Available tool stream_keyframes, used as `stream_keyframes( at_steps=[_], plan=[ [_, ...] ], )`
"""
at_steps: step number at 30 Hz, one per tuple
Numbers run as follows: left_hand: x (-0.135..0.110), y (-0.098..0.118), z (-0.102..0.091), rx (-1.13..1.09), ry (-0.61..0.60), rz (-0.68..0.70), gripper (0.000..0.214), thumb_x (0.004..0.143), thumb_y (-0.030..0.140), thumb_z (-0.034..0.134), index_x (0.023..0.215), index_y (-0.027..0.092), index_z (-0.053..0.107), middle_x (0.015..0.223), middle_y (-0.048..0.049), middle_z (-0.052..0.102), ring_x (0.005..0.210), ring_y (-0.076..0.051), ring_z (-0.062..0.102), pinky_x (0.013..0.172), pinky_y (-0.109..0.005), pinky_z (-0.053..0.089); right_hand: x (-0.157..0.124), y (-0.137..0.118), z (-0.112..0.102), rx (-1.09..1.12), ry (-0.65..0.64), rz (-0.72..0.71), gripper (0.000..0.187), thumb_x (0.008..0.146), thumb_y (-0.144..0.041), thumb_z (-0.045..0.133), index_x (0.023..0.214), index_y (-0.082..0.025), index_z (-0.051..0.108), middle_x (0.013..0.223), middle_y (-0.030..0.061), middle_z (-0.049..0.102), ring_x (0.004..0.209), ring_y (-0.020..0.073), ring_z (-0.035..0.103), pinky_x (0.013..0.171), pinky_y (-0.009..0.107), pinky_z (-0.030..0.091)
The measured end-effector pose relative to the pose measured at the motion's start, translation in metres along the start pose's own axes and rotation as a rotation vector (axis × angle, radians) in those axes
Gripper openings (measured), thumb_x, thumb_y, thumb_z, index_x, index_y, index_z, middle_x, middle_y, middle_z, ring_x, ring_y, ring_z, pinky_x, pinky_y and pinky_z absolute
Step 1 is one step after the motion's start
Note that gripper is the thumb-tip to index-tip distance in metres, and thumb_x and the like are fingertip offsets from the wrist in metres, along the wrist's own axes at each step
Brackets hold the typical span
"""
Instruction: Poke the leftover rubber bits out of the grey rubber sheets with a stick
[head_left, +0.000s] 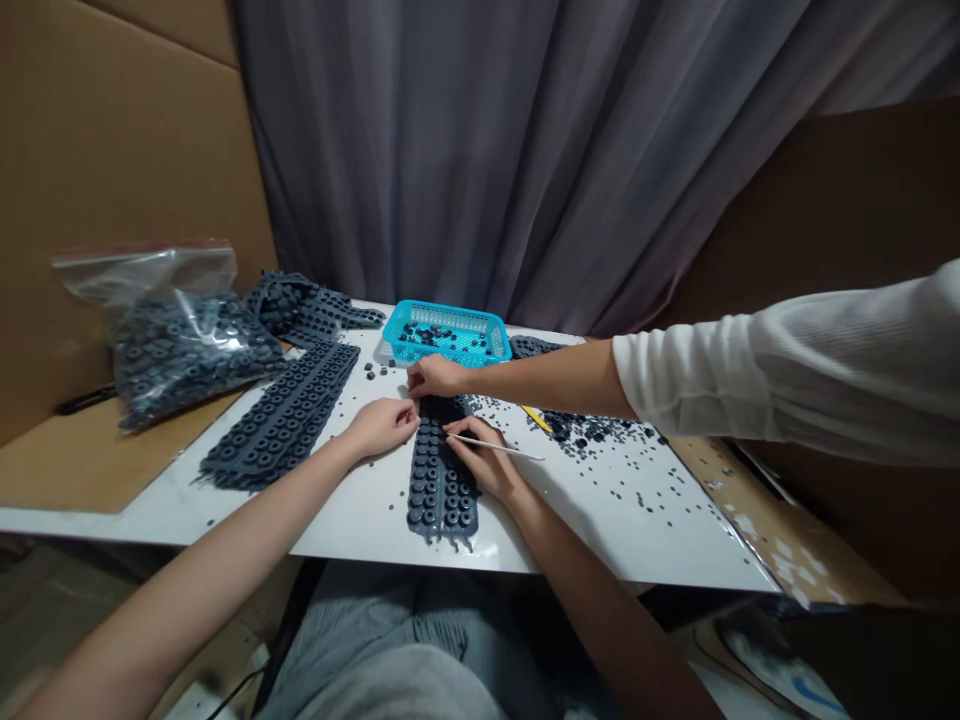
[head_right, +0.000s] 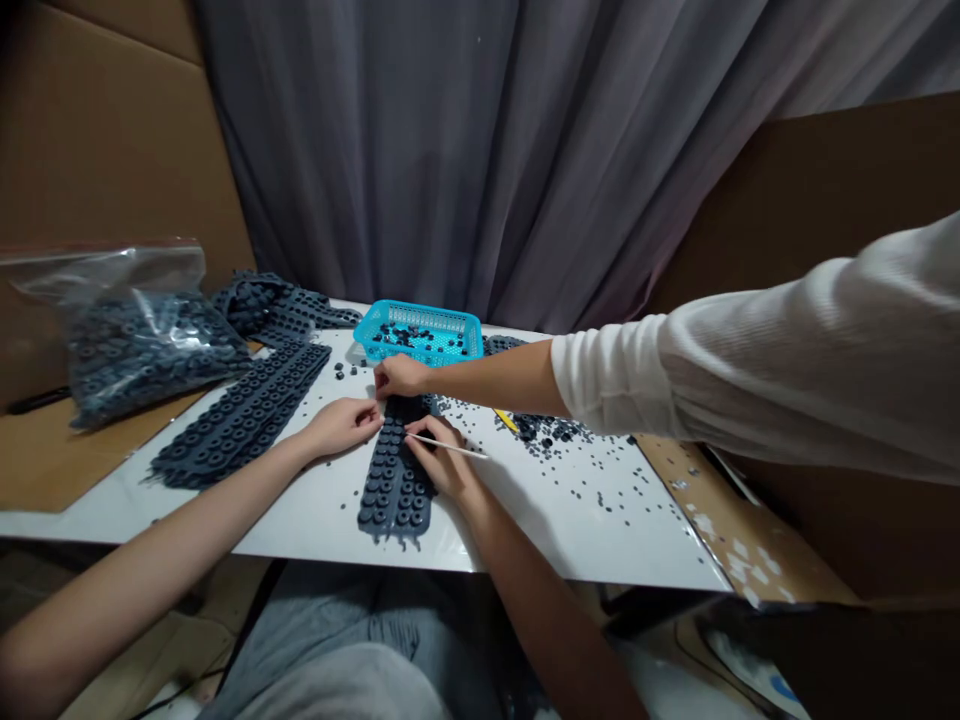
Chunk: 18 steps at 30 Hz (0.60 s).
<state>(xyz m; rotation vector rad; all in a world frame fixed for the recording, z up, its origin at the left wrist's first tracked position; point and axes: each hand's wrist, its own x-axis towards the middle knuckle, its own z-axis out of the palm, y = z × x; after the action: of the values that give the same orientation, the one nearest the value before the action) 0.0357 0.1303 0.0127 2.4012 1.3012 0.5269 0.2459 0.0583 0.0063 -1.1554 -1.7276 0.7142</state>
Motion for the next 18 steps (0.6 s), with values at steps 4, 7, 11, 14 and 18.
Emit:
stream_keyframes(
  at_steps=[4,7,11,14,18],
  plan=[
    [-0.006,-0.004,-0.001,-0.050,-0.028,0.072,0.015,0.081,0.030,0.050,0.072,0.019,0.056,0.063,0.0017,0.058,0.060,-0.015,0.052,0.057,-0.024,0.033,-0.001,-0.002,-0.002,-0.072,-0.029,-0.045,0.005,0.083,-0.026,0.058,0.083,-0.026,0.063,0.094,0.0035,0.070,0.091,0.0213,0.064,0.084,0.039,0.048],
    [-0.004,-0.006,-0.002,-0.067,-0.029,0.100,0.014,0.079,0.030,0.052,0.072,0.019,0.057,0.062,0.0019,0.056,0.059,-0.015,0.050,0.056,-0.024,0.032,-0.001,-0.003,-0.002,-0.104,-0.029,-0.041,0.005,0.082,-0.027,0.060,0.083,-0.030,0.063,0.092,0.0018,0.071,0.089,0.0219,0.064,0.082,0.040,0.049],
    [-0.004,-0.004,-0.003,-0.110,-0.035,0.150,0.013,0.079,0.030,0.053,0.072,0.019,0.056,0.063,0.0021,0.054,0.059,-0.015,0.050,0.057,-0.024,0.034,-0.002,-0.006,-0.003,-0.054,-0.044,-0.006,0.003,0.081,-0.027,0.060,0.082,-0.027,0.063,0.092,0.0040,0.071,0.088,0.0244,0.065,0.079,0.042,0.050],
    [-0.006,0.000,-0.003,-0.158,-0.050,0.201,0.011,0.078,0.029,0.054,0.076,0.019,0.056,0.068,0.0018,0.055,0.064,-0.014,0.051,0.060,-0.024,0.037,-0.005,-0.011,-0.006,-0.019,-0.070,0.004,0.006,0.083,-0.027,0.059,0.084,-0.022,0.063,0.093,0.0056,0.071,0.087,0.0228,0.067,0.077,0.039,0.052],
    [-0.007,0.004,-0.002,-0.192,-0.106,0.252,0.014,0.075,0.031,0.059,0.072,0.018,0.054,0.066,0.0026,0.052,0.062,-0.013,0.048,0.058,-0.023,0.037,-0.010,-0.015,-0.011,0.006,-0.111,-0.012,0.005,0.083,-0.025,0.060,0.083,-0.020,0.061,0.096,0.0059,0.072,0.092,0.0210,0.067,0.083,0.036,0.051]
  ],
)
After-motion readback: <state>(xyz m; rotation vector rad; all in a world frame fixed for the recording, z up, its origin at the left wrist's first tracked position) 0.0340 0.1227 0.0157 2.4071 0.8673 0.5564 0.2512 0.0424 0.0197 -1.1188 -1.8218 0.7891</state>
